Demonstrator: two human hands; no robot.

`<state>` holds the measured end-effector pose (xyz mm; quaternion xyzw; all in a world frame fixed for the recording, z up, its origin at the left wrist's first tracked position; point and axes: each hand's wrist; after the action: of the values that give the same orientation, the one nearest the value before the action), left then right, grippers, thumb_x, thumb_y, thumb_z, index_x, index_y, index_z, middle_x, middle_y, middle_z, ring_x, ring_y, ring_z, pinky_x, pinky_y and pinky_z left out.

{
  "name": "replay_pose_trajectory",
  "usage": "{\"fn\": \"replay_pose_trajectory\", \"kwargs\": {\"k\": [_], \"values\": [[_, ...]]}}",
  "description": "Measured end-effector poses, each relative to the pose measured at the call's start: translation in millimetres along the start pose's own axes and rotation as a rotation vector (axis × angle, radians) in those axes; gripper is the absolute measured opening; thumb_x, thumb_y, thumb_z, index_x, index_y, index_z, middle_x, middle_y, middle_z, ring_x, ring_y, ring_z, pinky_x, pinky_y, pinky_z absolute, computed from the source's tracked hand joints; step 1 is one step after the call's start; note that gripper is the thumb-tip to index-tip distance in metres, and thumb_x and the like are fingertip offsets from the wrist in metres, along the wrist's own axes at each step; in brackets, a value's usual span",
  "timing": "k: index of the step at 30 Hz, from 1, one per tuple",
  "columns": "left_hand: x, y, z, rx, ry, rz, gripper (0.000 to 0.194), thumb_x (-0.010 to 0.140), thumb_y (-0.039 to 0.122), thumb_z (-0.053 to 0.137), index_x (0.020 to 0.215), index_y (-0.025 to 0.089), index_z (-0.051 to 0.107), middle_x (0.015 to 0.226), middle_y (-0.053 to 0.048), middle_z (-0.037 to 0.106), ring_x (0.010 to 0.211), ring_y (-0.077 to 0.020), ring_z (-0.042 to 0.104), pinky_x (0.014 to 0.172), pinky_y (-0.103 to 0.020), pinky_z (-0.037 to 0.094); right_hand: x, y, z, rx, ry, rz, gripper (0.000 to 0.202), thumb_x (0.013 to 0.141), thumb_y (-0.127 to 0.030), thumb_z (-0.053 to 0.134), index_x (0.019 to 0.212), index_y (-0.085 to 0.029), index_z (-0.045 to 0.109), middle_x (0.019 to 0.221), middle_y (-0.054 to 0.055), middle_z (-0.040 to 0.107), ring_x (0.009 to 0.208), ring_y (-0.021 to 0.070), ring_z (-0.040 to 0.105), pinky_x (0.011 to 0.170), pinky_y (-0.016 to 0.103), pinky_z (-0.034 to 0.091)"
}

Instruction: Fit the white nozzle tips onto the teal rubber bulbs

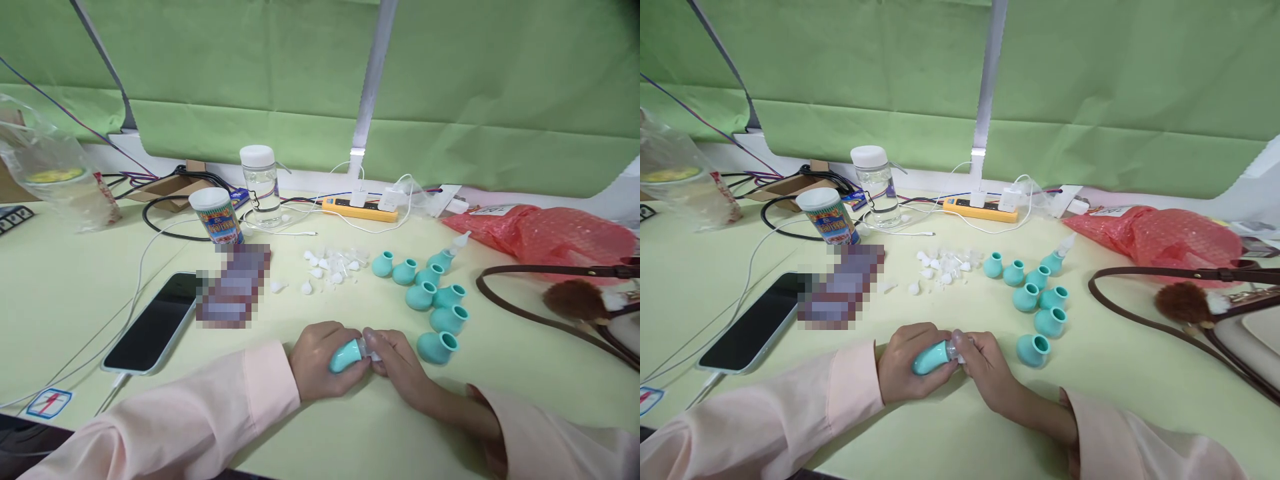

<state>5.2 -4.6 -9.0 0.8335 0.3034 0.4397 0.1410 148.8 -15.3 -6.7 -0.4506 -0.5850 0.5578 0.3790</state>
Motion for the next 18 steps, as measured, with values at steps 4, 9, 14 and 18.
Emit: {"fn": "replay_pose_trajectory", "kwargs": {"k": [4,9,14,18], "values": [[-1.1,-2.2,-1.2,0.15,-0.029,0.083,0.02,0.073,0.024,0.048,0.086,0.011,0.056,0.059,-0.005,0.057,0.051,-0.014,0.053,0.045,-0.024,0.044,0.8,-5.1,2.2,0.042,0.011,0.123,0.052,0.073,-0.06,0.037,0.042,-0.02,0.023,0.036,-0.008,0.019,0.036,0.0045,0.014,0.038,0.023,0.012],[-1.5,-3.1,-2.0,0.38,-0.061,0.165,0.019,0.074,0.019,0.043,0.087,0.01,0.054,0.059,-0.006,0.058,0.052,-0.0175,0.053,0.042,-0.027,0.043,1.1,-5.8,1.8,0.045,-0.022,0.178,0.056,0.074,-0.059,0.037,0.037,-0.021,0.02,0.031,-0.008,0.016,0.032,0.0035,0.012,0.037,0.024,0.011],[0.7,1.3,-4.4,0.09,-0.09,-0.005,0.02,0.069,0.022,0.048,0.087,0.013,0.05,0.065,-0.005,0.061,0.055,-0.0142,0.055,0.048,-0.024,0.045,-0.7,-3.6,4.0,0.102,0.021,0.128,0.053,0.073,-0.059,0.038,0.041,-0.02,0.024,0.035,-0.008,0.018,0.034,0.0041,0.014,0.037,0.023,0.012],[5.3,4.5,-7.3,-0.127,-0.086,-0.182,0.017,0.061,0.023,0.054,0.076,0.014,0.051,0.056,-0.001,0.057,0.046,-0.0109,0.05,0.045,-0.022,0.041,-2.2,-0.3,5.7,0.039,0.079,0.034,0.048,0.075,-0.056,0.039,0.047,-0.02,0.025,0.043,-0.007,0.019,0.04,0.0056,0.016,0.039,0.023,0.013]]}}
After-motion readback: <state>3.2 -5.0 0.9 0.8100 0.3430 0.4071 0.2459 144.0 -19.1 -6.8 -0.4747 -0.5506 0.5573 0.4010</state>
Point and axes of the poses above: each hand's wrist, its own x-axis towards the middle knuckle, its own z-axis out of the palm, y = z × x
